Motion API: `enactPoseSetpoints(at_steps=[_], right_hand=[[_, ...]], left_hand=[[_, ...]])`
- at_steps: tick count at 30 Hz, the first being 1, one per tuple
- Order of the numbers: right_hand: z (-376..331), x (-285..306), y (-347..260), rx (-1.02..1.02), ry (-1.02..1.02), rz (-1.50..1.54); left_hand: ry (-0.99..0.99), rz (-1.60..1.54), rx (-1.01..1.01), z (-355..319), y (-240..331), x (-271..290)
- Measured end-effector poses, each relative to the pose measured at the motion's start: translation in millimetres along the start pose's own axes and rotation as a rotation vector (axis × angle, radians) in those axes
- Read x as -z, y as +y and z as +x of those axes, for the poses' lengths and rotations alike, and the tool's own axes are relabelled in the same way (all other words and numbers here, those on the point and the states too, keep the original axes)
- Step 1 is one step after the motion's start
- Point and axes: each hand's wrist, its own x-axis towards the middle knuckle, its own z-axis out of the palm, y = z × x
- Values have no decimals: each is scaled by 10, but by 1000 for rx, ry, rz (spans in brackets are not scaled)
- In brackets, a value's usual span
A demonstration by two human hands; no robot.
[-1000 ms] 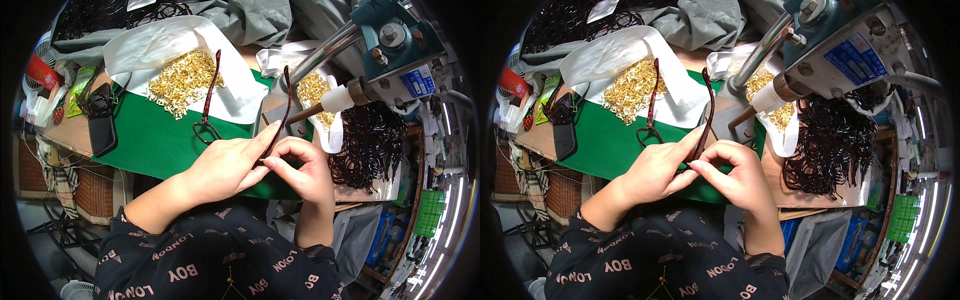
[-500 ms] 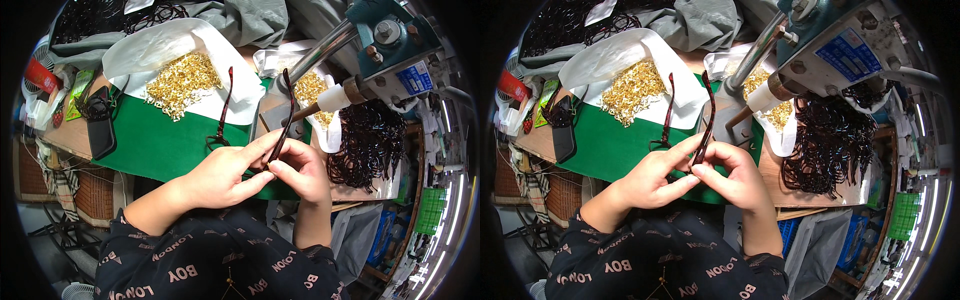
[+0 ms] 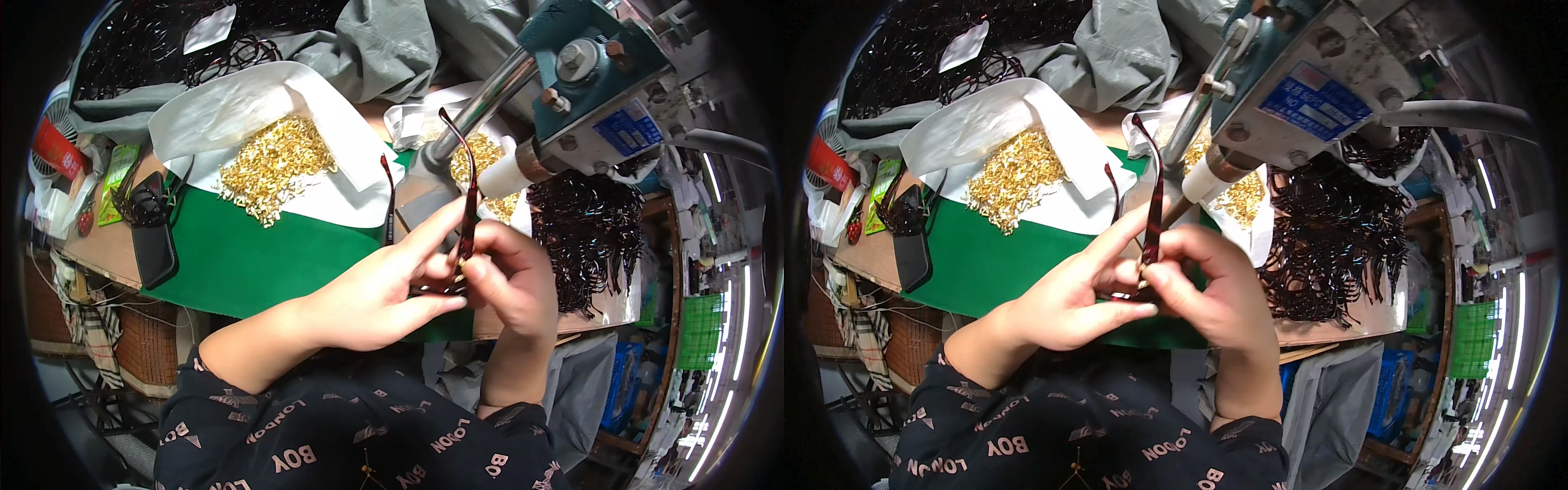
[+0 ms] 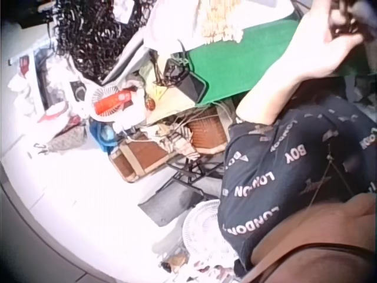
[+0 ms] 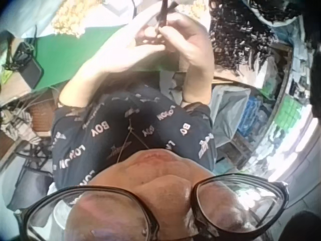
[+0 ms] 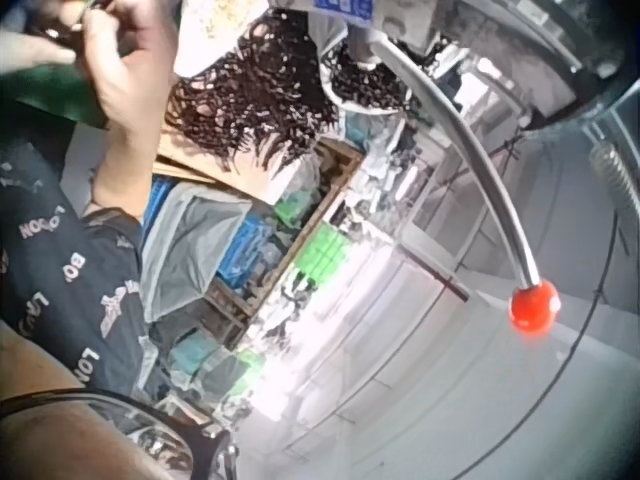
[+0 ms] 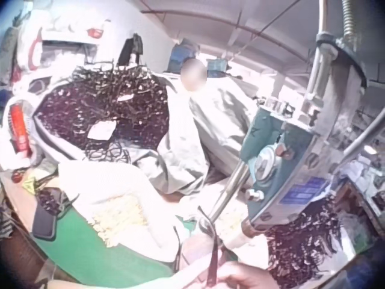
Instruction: The person repeatedly picks up eyeglass frames and small gold-colored components from a green mat, inserts the components into the frame arms, and places the frames back on the mat. The person handles the frames and components by hand throughout the sequence.
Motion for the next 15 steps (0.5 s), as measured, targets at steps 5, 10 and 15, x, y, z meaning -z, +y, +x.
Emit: enactPoseSetpoints(at_steps=[5,10,15], right_hand=[[99,160,-35,422,356,-348],[95,279,-81,439,507,-414],[158,477,-480,916,713,-423]], left_hand=[[133,-127,-63,399,27,-171],[201,-152,2,645,-2,-184],[305,-58,-80,740,-129,-191]])
